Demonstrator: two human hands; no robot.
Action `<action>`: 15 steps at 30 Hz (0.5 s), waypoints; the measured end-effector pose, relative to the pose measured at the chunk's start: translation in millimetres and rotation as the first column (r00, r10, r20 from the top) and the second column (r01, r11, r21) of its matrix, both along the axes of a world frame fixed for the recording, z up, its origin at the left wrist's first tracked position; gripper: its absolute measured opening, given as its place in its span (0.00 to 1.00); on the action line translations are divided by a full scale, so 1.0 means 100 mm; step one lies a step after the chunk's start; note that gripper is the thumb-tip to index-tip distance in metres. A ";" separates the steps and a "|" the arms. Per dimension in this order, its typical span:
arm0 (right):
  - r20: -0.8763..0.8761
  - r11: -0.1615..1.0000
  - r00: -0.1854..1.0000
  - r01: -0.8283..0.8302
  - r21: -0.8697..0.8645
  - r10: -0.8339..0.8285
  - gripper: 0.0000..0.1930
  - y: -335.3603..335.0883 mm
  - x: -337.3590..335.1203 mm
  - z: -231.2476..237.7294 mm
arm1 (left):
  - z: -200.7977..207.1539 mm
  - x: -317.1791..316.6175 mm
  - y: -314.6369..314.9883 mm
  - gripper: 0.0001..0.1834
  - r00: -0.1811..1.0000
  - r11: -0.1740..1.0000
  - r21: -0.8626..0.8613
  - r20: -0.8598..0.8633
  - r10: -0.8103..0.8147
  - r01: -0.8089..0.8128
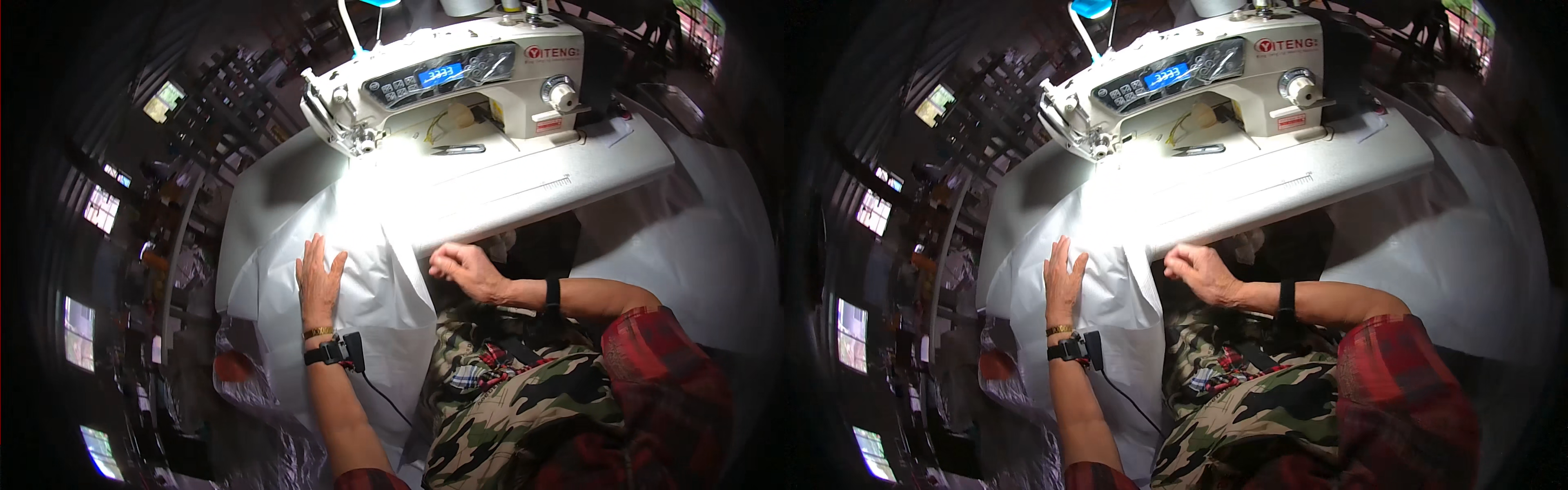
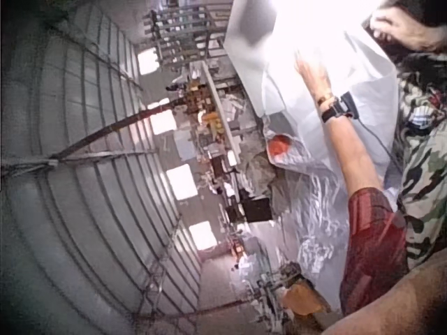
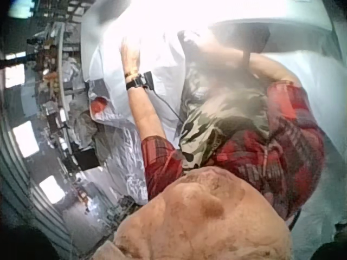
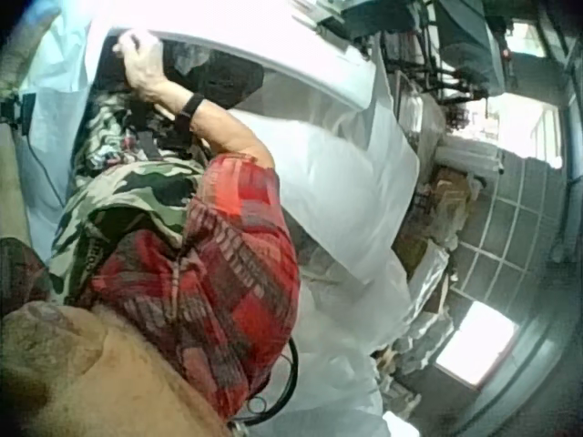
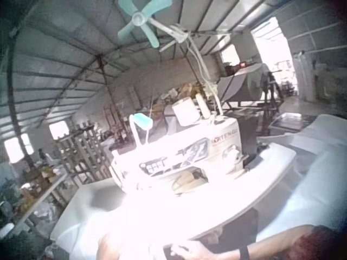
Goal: The recorder is sewing large white plastic sheets using an industrial sewing machine.
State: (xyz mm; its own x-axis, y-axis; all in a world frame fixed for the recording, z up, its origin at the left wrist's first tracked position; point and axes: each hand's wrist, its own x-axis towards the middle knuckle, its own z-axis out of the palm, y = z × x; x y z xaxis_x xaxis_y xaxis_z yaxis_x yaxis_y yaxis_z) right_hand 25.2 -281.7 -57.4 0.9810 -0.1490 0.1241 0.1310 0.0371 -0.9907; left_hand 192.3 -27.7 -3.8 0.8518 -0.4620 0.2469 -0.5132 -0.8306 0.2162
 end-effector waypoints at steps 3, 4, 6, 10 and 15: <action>-0.192 0.995 0.981 -0.032 -0.097 0.013 0.19 0.17 0.08 -0.33 | -0.02 0.04 0.03 0.39 0.999 0.998 -0.025 0.008 -0.053 0.053; -0.127 0.996 0.989 -0.078 -0.051 0.071 0.20 0.25 0.14 -0.42 | -0.02 0.06 0.05 0.39 0.999 0.999 -0.021 0.001 -0.039 0.039; -0.161 0.976 0.964 -0.202 0.077 0.213 0.21 0.42 0.29 -0.54 | -0.03 0.15 0.09 0.38 0.995 0.994 -0.054 0.041 -0.092 0.094; -0.282 0.906 0.862 -0.408 0.111 0.422 0.24 0.65 0.54 -0.65 | -0.03 0.38 0.17 0.36 0.992 0.992 -0.032 0.042 -0.118 0.119; -0.202 0.903 0.880 -0.416 0.111 0.430 0.32 0.79 0.44 -0.66 | -0.04 0.60 0.25 0.36 0.983 0.982 -0.065 0.050 -0.175 0.178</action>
State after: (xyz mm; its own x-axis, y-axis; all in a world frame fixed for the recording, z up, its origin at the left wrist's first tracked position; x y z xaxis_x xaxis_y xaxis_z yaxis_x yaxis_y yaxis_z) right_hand 69.5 -202.6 -122.9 0.9537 0.2860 -0.0935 -0.1276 0.1032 -0.9864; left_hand 251.9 -2.4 -7.5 0.7461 -0.5849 0.3183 -0.6606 -0.7101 0.2435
